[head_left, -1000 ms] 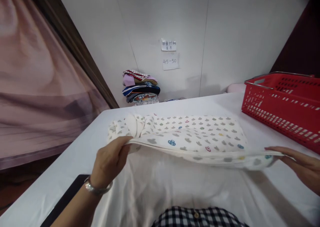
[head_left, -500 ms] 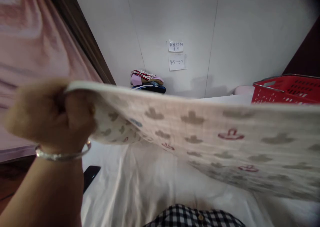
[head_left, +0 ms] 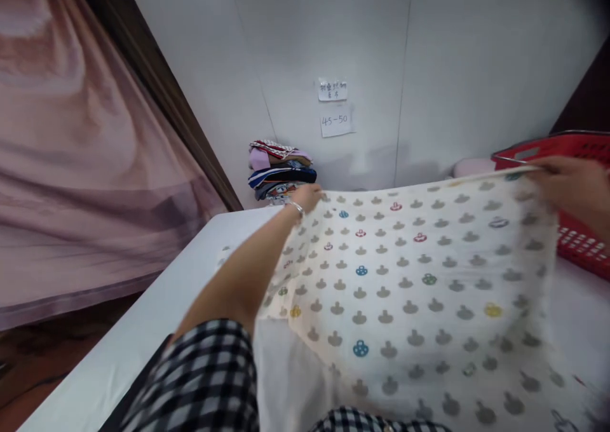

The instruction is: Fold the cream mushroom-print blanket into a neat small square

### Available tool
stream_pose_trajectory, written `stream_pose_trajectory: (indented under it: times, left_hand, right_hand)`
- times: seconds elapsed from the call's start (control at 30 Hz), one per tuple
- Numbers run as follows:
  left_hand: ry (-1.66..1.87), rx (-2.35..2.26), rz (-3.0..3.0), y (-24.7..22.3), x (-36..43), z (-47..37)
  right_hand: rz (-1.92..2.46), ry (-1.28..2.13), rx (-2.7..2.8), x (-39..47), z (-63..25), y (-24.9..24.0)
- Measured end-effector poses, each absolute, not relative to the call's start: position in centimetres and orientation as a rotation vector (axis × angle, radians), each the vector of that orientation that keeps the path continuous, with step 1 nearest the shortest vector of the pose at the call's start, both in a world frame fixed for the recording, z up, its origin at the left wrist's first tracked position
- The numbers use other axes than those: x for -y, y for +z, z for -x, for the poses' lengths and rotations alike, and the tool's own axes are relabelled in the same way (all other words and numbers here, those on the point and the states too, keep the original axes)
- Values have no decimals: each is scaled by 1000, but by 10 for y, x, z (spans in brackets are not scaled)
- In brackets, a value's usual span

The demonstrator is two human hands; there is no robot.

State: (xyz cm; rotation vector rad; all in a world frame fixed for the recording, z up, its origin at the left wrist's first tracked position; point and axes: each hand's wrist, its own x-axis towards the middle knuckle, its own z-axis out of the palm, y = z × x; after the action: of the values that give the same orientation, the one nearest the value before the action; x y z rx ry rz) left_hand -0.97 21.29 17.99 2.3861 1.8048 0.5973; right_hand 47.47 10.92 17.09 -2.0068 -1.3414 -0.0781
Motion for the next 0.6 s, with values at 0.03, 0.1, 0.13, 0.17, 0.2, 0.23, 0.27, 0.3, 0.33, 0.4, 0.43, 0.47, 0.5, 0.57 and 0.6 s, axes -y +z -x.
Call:
stream_pose_trajectory:
  times: [0.03, 0.1, 0.13, 0.17, 0.2, 0.23, 0.27, 0.3, 0.33, 0.4, 0.43, 0.47, 0.5, 0.57, 0.6]
  left_hand:
    - [473, -1858, -2332, 158, -222, 1]
    - [356, -1859, -2295, 119, -234, -16]
    - [314, -1856, -2283, 103, -238, -22]
    - [285, -1854, -2275, 91, -241, -27]
    - [260, -1866, -2262, 81, -246, -30]
    - [241, -1889, -2248, 75, -251, -32]
    - [228, -1922, -2233, 72, -257, -33]
    - [220, -1961, -2218, 71, -264, -33]
    - [218, -2001, -2206, 72, -273, -33]
    - [221, -2076, -2188, 77, -290, -32]
    - [222, -2113, -2179, 79, -299, -31]
    - [222, -2151, -2167, 79, -306, -31]
    - [220, -2186, -2153, 79, -313, -30]
    - [201, -2240, -2129, 72, -322, -29]
    - [183, -2253, -2120, 66, -324, -28]
  right_hand:
    - [2058, -6, 1290, -119, -474, 162]
    - [2145, 119, 1209, -137, -474, 139]
    - [2173, 170, 1184, -145, -475, 127]
    - [2185, 206, 1155, -152, -476, 115]
    - [2192, 243, 1121, -159, -478, 104]
    - [2193, 272, 1085, -166, -479, 95]
    - [2192, 290, 1057, -174, -480, 88]
    - [2195, 295, 1033, -182, -481, 82]
    - [2190, 296, 1016, -191, -481, 77]
    - [2167, 287, 1009, -212, -478, 70]
    - [2157, 274, 1012, -223, -476, 67]
    - [2153, 255, 1014, -233, -473, 64]
    - [2154, 233, 1011, -244, -470, 61]
    - [2172, 201, 1003, -261, -462, 52]
    - [2188, 198, 1003, -268, -458, 47]
